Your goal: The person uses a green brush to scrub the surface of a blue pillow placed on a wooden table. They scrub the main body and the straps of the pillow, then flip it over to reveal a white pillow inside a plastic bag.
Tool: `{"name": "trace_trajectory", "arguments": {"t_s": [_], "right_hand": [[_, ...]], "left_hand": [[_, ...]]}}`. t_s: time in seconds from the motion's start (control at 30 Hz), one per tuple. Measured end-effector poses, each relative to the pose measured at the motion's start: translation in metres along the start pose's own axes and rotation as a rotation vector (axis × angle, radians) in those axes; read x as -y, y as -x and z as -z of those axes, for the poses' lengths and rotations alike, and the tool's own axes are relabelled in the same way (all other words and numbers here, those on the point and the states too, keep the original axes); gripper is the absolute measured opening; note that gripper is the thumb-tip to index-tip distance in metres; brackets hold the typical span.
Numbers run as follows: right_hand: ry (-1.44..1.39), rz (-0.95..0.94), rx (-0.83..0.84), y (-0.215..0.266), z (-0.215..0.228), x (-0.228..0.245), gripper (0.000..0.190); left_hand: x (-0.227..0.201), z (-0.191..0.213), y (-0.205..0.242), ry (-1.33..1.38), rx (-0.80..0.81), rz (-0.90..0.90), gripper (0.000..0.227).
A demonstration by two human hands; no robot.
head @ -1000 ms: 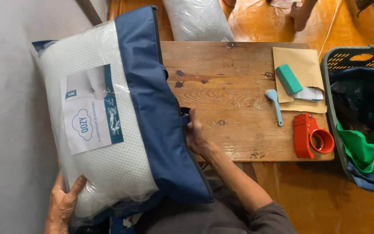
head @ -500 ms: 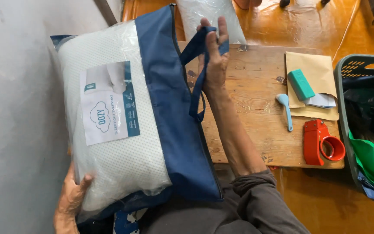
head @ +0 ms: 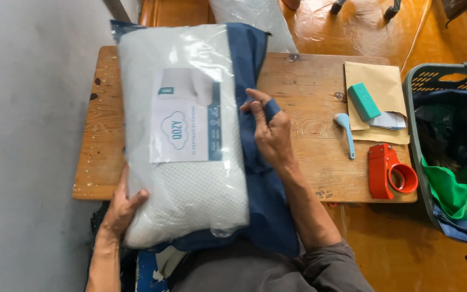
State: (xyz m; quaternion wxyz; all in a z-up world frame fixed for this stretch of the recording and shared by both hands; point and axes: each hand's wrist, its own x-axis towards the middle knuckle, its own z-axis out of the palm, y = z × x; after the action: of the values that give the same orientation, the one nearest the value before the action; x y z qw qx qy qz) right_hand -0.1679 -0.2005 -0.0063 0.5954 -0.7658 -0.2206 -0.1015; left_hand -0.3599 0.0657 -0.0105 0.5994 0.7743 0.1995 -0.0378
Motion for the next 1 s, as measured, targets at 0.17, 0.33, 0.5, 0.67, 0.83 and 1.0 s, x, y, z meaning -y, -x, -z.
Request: {"name": "trace_trajectory", "arguments": {"t_s": [0.17,0.33,0.5,0.67,0.83,1.0], "right_hand": [[0.201,-0.035,-0.049,-0.024,0.040,-0.047,0.038],[0.654,-0.341,0.148,-0.011,0.086,-0.028,0.072],[0.635,-0.454,0.040,0.036,0.115,0.006,0.095],[0.272,-0.783,0.059,0.037,0.099,-0.036,0.066],[0.138,-0.754,0.000,0.016,0.079,-0.040,0.087],[0.062,-0.841,-0.183,0.010,0.089,-0.115,0.091]], "left_hand": [[0.034,-0.047,-0.072,0.091,0.026,-0.151,0.114],[0.009,-0.070,-0.089,0.123,0.033,-0.229,0.114],[0.026,-0.068,-0.067,0.183,-0.023,-0.138,0.109],[0.030,-0.065,-0.052,0.170,-0.063,-0.121,0.110],[0.003,-0.058,-0.070,0.065,-0.070,-0.154,0.115],[-0.005,-0.047,-0.094,0.017,-0.026,-0.201,0.097]]}}
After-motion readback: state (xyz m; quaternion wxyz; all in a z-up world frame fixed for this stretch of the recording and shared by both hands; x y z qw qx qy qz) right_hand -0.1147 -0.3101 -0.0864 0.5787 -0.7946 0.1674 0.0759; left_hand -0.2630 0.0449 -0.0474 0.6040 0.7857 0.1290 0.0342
